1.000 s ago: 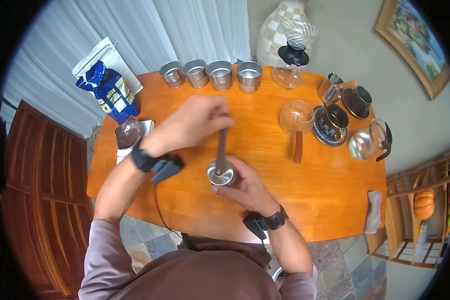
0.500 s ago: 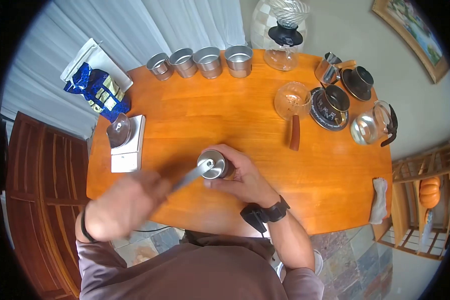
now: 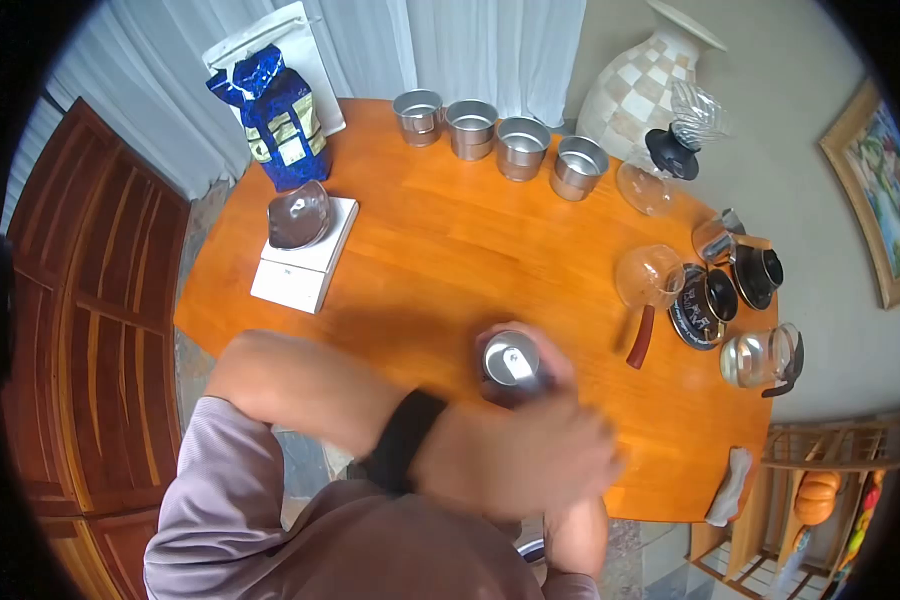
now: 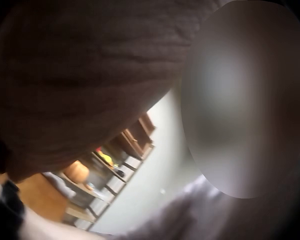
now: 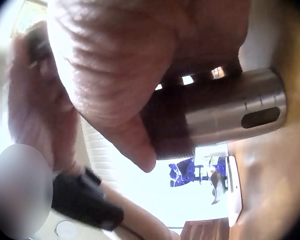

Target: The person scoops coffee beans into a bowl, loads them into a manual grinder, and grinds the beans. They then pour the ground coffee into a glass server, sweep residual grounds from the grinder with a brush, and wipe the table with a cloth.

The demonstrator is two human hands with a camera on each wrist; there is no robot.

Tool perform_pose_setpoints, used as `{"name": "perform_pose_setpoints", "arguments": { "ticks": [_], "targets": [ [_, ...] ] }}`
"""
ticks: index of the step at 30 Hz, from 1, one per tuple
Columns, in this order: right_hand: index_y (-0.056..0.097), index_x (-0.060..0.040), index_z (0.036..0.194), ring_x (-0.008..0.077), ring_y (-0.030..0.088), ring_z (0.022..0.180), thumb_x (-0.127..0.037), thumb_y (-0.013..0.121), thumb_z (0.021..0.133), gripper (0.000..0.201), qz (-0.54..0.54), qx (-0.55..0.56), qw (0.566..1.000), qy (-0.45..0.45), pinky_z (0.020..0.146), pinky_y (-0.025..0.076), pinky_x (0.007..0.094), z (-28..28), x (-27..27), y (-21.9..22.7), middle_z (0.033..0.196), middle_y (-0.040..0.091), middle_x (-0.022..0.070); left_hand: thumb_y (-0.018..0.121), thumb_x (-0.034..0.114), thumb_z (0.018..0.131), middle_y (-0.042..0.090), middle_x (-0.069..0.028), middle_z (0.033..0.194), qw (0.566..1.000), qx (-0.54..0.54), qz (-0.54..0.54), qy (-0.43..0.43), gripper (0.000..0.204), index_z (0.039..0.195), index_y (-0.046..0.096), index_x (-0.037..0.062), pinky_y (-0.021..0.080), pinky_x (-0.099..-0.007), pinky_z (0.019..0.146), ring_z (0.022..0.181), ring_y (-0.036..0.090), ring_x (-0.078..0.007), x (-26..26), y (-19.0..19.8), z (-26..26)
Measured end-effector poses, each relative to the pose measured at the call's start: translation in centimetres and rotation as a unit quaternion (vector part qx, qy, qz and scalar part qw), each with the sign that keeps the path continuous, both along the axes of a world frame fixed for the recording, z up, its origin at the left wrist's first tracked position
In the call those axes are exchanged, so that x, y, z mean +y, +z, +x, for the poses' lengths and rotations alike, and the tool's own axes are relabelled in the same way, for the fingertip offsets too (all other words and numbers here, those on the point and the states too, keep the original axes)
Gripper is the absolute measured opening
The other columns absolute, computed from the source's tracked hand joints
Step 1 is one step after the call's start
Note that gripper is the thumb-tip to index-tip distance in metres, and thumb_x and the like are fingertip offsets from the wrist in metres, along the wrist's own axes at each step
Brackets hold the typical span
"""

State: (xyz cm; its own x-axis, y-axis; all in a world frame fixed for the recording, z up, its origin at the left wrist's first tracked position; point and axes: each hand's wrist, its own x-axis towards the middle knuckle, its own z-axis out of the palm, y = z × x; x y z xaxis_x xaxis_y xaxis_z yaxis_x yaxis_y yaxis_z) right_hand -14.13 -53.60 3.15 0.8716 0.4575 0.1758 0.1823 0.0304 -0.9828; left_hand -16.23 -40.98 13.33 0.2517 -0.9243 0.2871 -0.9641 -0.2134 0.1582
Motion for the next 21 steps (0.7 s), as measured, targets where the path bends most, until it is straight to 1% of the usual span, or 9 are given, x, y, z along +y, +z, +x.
{"name": "perform_pose_setpoints", "arguments": {
  "ticks": [1, 3, 4, 5, 7, 9, 12, 16, 21],
  "targets": [
    [0.061, 0.0001, 0.123, 0.0205, 0.065, 0.098, 0.005, 0.079, 0.071, 0.055, 0.068, 0.09, 0.994, 0.005, 0.086, 0.053, 0.0343, 0.3, -0.1, -1.7, 0.121, 0.066, 0.0127, 0.065, 0.018, 0.083, 0.067, -0.0081, 0.092, 0.986, -0.134, -0.056, 0.086, 0.013, 0.09, 0.063, 0.0075, 0.048, -0.0337, 0.06, 0.081, 0.064, -0.0208, 1.1, -0.9, -3.0],
    [0.061, -0.0005, 0.123, 0.0195, 0.065, 0.097, 0.004, 0.08, 0.071, 0.056, 0.105, 0.128, 0.986, 0.024, 0.085, 0.053, 0.0336, 0.2, -0.1, -0.8, 0.12, 0.066, 0.0125, 0.063, 0.019, 0.085, 0.067, -0.008, 0.086, 0.97, 0.106, 0.215, 0.041, 0.012, 0.091, 0.064, 0.008, 0.048, -0.0333, 0.06, 0.077, 0.065, -0.0216, 3.3, 0.4, -5.0],
    [0.061, -0.0011, 0.123, 0.0184, 0.064, 0.097, 0.003, 0.081, 0.07, 0.056, 0.144, 0.16, 0.976, 0.043, 0.083, 0.054, 0.0329, 0.3, 0.1, -0.6, 0.119, 0.067, 0.0123, 0.061, 0.019, 0.088, 0.067, -0.0073, 0.082, 0.952, 0.164, 0.241, 0.09, 0.013, 0.092, 0.066, 0.0072, 0.048, -0.0318, 0.058, 0.074, 0.065, -0.0213, 5.2, 2.7, -4.9],
    [0.061, -0.0039, 0.129, 0.0165, 0.062, 0.111, 0.006, 0.081, 0.07, 0.063, 0.121, 0.141, 0.98, 0.068, 0.098, 0.049, 0.031, 0.9, -0.4, -1.6, 0.124, 0.066, 0.0074, 0.061, 0.018, 0.09, 0.067, -0.0109, 0.087, 0.959, 0.097, 0.238, 0.117, 0.016, 0.097, 0.065, 0.0043, 0.052, -0.0366, 0.06, 0.077, 0.067, -0.0249, 8.0, 2.6, -4.8],
    [0.061, -0.0031, 0.128, 0.0165, 0.063, 0.103, 0.004, 0.082, 0.071, 0.06, 0.119, 0.131, 0.983, 0.057, 0.09, 0.051, 0.0296, 0.9, 0.0, -1.2, 0.121, 0.066, 0.0092, 0.061, 0.017, 0.095, 0.065, -0.0156, 0.099, 0.895, 0.302, 0.262, 0.196, 0.02, 0.107, 0.06, 0.002, 0.056, -0.047, 0.07, 0.084, 0.069, -0.0335, 12.2, 4.5, -1.2],
    [0.059, -0.0017, 0.128, 0.0164, 0.064, 0.096, 0.003, 0.082, 0.074, 0.059, 0.114, 0.136, 0.982, 0.057, 0.082, 0.053, 0.029, 0.6, -0.2, -1.4, 0.117, 0.066, 0.0107, 0.063, 0.017, 0.098, 0.067, -0.0157, 0.086, 0.839, 0.406, 0.186, 0.31, 0.014, 0.104, 0.059, 0.0039, 0.053, -0.0434, 0.067, 0.08, 0.068, -0.0344, 14.4, 5.0, 2.2],
    [0.059, -0.002, 0.129, 0.0164, 0.064, 0.094, 0.004, 0.082, 0.074, 0.06, 0.115, 0.144, 0.982, 0.052, 0.082, 0.054, 0.0292, 0.4, 0.3, -1.3, 0.117, 0.066, 0.0108, 0.063, 0.016, 0.098, 0.067, -0.0155, 0.083, 0.888, 0.285, 0.027, 0.359, 0.014, 0.099, 0.058, 0.0031, 0.049, -0.0432, 0.065, 0.074, 0.064, -0.0355, 14.2, 2.4, 7.3],
    [0.06, -0.0022, 0.128, 0.012, 0.063, 0.104, 0.008, 0.079, 0.076, 0.056, 0.116, 0.168, 0.977, 0.069, 0.09, 0.051, 0.0278, 0.5, -0.3, -0.4, 0.115, 0.066, 0.0035, 0.063, 0.013, 0.089, 0.066, -0.019, 0.082, 0.971, 0.047, -0.113, 0.203, 0.019, 0.096, 0.055, -0.0028, 0.052, -0.0457, 0.066, 0.08, 0.067, -0.0381, 6.2, -2.5, 11.4],
    [0.066, -0.0034, 0.122, 0.0161, 0.065, 0.104, 0.007, 0.08, 0.074, 0.051, 0.075, 0.096, 0.992, 0.029, 0.091, 0.052, 0.0295, -0.9, 0.4, -0.7, 0.116, 0.068, 0.0064, 0.065, 0.018, 0.081, 0.063, -0.0081, 0.078, 0.996, -0.002, -0.072, 0.048, 0.022, 0.092, 0.06, -0.0009, 0.053, -0.0383, 0.066, 0.075, 0.067, -0.0253, -1.1, -2.0, 1.8]
  ]
}}
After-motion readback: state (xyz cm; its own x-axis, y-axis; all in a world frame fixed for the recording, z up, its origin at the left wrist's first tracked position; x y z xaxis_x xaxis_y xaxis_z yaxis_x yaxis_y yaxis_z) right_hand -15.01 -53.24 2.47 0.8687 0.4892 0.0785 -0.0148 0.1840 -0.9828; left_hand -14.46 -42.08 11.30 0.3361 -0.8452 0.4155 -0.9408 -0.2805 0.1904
